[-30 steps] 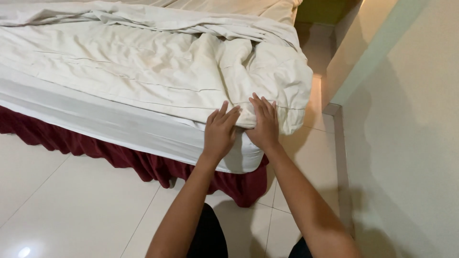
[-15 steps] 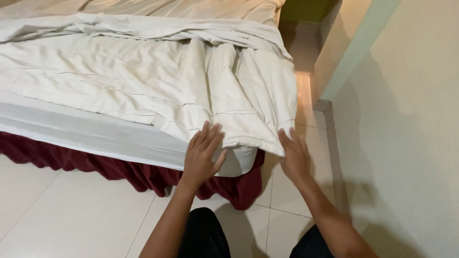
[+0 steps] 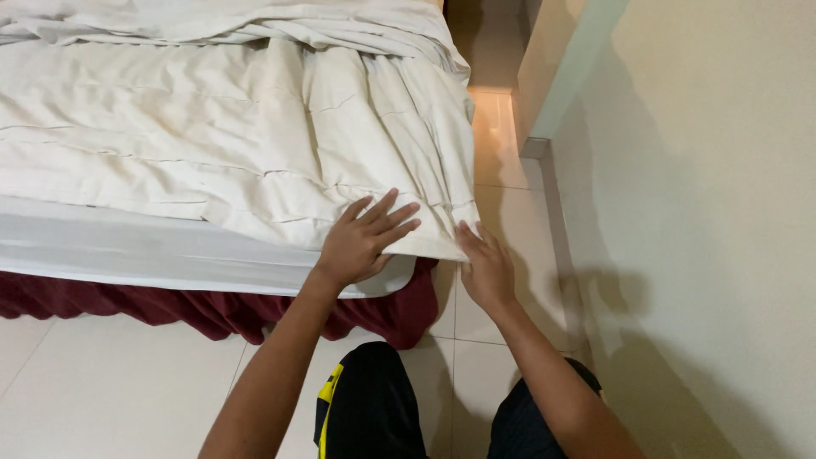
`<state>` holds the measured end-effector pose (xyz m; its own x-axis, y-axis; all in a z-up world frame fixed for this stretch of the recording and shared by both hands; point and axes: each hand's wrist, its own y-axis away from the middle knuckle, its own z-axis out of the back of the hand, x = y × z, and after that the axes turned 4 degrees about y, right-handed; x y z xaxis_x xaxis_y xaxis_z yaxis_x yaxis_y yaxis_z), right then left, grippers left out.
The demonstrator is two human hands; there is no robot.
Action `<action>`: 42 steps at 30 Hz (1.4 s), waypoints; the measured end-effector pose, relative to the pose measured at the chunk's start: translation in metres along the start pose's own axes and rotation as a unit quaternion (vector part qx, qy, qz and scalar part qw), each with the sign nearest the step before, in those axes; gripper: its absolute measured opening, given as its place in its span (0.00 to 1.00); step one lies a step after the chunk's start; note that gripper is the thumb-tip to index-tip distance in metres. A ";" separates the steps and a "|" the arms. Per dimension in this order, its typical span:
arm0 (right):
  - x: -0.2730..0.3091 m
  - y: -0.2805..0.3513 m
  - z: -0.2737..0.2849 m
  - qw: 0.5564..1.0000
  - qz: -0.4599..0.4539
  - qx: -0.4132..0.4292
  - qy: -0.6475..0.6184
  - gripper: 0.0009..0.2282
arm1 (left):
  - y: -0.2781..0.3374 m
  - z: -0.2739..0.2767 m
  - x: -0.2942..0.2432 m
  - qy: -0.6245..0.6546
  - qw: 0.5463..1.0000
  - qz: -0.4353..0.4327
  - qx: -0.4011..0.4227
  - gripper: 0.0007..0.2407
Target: The person spreads a white fitted sheet over a mattress, pulling the fabric taut and tucking the edges under the mattress corners. They smooth the surface repeatedly and adjust the sheet at each corner to secure it.
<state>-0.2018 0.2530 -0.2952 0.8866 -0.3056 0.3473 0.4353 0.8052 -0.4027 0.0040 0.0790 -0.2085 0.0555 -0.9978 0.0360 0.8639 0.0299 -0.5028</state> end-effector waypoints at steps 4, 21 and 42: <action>-0.032 0.001 0.001 0.995 0.002 -0.095 0.032 0.28 | 0.003 -0.003 0.006 -0.002 0.999 -0.044 0.003 0.30; -0.048 0.033 0.025 0.993 0.052 0.089 -0.052 0.24 | 0.003 -0.018 -0.002 0.032 0.995 0.020 -0.095 0.12; -0.056 -0.131 0.025 0.995 0.053 0.026 -0.074 0.30 | -0.156 -0.067 0.113 0.080 0.987 0.141 -0.002 0.29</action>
<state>-0.3128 0.1780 -0.2406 0.8930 -0.1420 0.4270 0.3274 0.8560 -0.4001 -0.1582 -0.0424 -0.1835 0.2137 -0.9465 -0.2418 0.8234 0.3077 -0.4768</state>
